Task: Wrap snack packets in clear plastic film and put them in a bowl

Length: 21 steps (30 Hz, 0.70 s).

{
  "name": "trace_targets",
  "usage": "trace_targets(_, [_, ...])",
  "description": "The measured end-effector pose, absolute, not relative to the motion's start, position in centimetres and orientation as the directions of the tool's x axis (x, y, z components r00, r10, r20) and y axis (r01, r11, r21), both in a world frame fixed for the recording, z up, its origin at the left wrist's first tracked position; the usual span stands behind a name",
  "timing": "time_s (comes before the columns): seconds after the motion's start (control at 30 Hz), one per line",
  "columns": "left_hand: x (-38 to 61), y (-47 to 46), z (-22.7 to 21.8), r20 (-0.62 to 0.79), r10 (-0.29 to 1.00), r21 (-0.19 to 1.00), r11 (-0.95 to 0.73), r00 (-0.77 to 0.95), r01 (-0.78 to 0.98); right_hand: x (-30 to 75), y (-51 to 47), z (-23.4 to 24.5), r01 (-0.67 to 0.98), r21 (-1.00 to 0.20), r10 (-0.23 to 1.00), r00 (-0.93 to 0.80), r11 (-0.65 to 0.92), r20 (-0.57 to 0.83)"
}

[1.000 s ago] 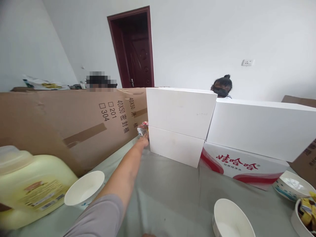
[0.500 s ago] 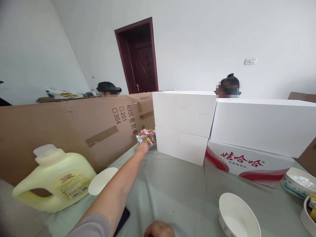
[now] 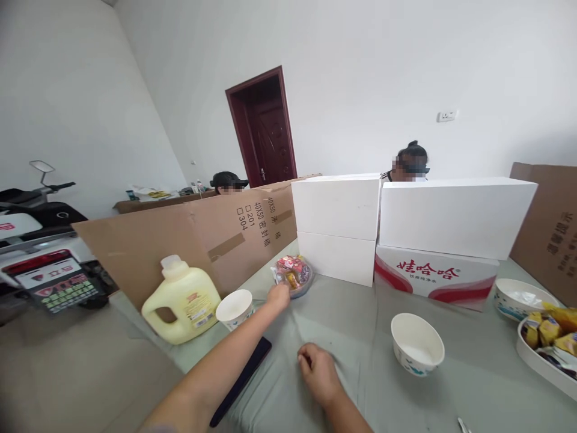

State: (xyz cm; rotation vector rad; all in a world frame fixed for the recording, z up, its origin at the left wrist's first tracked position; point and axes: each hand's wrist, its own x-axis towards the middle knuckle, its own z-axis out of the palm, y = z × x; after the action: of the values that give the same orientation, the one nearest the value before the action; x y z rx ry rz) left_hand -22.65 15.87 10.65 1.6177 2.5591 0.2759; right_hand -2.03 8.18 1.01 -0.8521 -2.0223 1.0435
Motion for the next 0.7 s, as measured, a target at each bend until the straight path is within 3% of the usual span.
trace_targets(0.13, [-18.6,12.1,10.3,0.036,0.939,0.245,0.323,-0.341,0.914,-2.2,8.6,0.9,0.266,-0.903,0.909,-0.340,0.338,0.241])
trace_targets(0.23, [-15.8,9.4,9.9,0.063,0.965,0.313,0.223,-0.255,0.923,-1.7,9.2,1.3,0.281,-0.942,0.972,-0.196,0.185,0.133])
trace_targets(0.47, [-12.4,3.3,10.8,0.112,0.991,0.528,0.005,-0.075,0.850,3.2,10.3,3.6,0.302,-0.950,0.997,0.005,-0.075,-0.077])
trace_targets(0.6, [-15.0,3.5,14.4,0.190,0.958,0.640,0.046,-0.216,0.767,5.8,11.3,5.8,0.353,-0.933,0.997,0.015,-0.071,-0.070])
trace_targets(0.7, [-16.7,6.3,16.3,0.136,0.930,0.713,0.146,-0.340,0.686,6.1,12.9,8.3,0.411,-0.912,0.999,-0.036,0.011,-0.004])
